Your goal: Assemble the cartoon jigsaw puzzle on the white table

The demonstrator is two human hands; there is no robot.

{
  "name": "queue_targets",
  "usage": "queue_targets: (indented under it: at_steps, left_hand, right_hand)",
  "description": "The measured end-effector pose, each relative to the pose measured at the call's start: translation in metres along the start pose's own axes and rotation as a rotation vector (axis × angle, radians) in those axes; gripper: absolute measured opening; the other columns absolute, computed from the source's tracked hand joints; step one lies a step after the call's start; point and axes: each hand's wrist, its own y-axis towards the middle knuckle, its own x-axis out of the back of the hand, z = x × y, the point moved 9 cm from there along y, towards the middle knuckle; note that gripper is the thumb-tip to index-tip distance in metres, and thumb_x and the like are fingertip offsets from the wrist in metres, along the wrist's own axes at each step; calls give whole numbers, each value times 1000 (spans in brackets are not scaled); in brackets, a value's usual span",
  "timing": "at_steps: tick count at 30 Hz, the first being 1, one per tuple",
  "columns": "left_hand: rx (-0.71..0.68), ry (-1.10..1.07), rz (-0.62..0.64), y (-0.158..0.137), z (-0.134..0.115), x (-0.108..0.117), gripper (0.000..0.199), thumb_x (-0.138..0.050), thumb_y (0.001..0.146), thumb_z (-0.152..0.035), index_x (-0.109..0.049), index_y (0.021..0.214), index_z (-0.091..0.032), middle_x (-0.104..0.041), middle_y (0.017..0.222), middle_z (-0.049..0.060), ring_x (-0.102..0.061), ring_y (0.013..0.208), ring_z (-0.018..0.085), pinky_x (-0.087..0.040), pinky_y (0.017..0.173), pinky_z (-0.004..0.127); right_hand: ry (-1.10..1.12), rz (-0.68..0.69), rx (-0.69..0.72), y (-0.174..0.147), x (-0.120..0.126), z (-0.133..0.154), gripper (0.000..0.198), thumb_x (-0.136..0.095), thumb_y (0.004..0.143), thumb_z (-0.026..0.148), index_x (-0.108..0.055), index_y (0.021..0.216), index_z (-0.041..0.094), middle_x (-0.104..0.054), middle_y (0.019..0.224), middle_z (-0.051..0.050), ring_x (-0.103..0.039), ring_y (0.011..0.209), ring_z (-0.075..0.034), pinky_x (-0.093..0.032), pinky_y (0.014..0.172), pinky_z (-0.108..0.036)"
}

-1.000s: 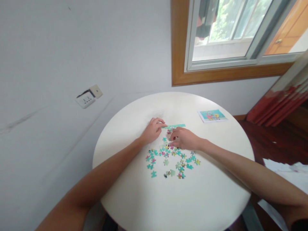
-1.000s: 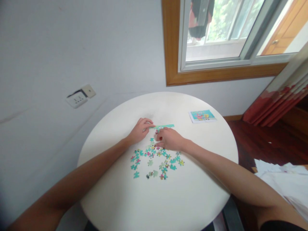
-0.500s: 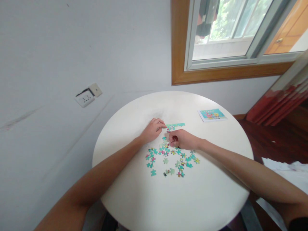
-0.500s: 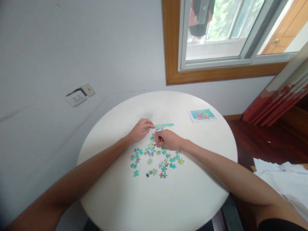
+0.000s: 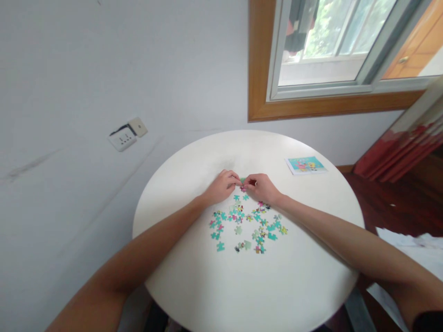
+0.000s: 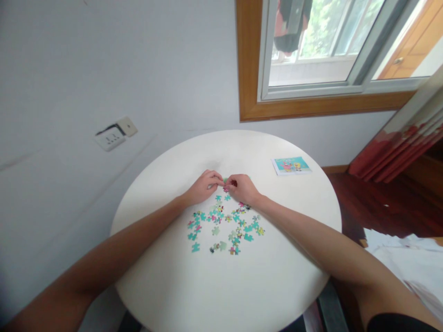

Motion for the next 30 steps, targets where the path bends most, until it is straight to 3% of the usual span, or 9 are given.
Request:
queue_targets:
  at_steps: [11, 21, 30]
  left_hand:
    - [-21, -13, -3, -1, -2, 3, 33, -50, 82, -1, -74, 88, -22, -64, 104, 3, -54, 100, 18, -40, 98, 38]
    - [-66, 15, 86, -3, -5, -1, 42, -50, 85, -2, -77, 98, -31, -62, 110, 3, -50, 103, 20, -40, 99, 38]
    - [-108, 25, 67, -5, -6, -3, 42, -50, 87, -3, -77, 101, -31, -61, 111, 4, -50, 106, 20, -40, 100, 39]
  right_hand:
    - [-303, -10, 43, -3, -2, 6, 12, -63, 85, 22, -75, 87, 21, -70, 81, -3, -57, 72, -16, -40, 70, -27]
    - [-301, 22, 101, -11, 1, 9, 31, -56, 82, 7, -78, 96, 24, -66, 89, -5, -58, 76, -15, -43, 73, -26]
    - [-307, 33, 86, -11, -1, 5, 32, -55, 83, 8, -78, 98, 25, -66, 91, -4, -59, 79, -15, -44, 74, -25]
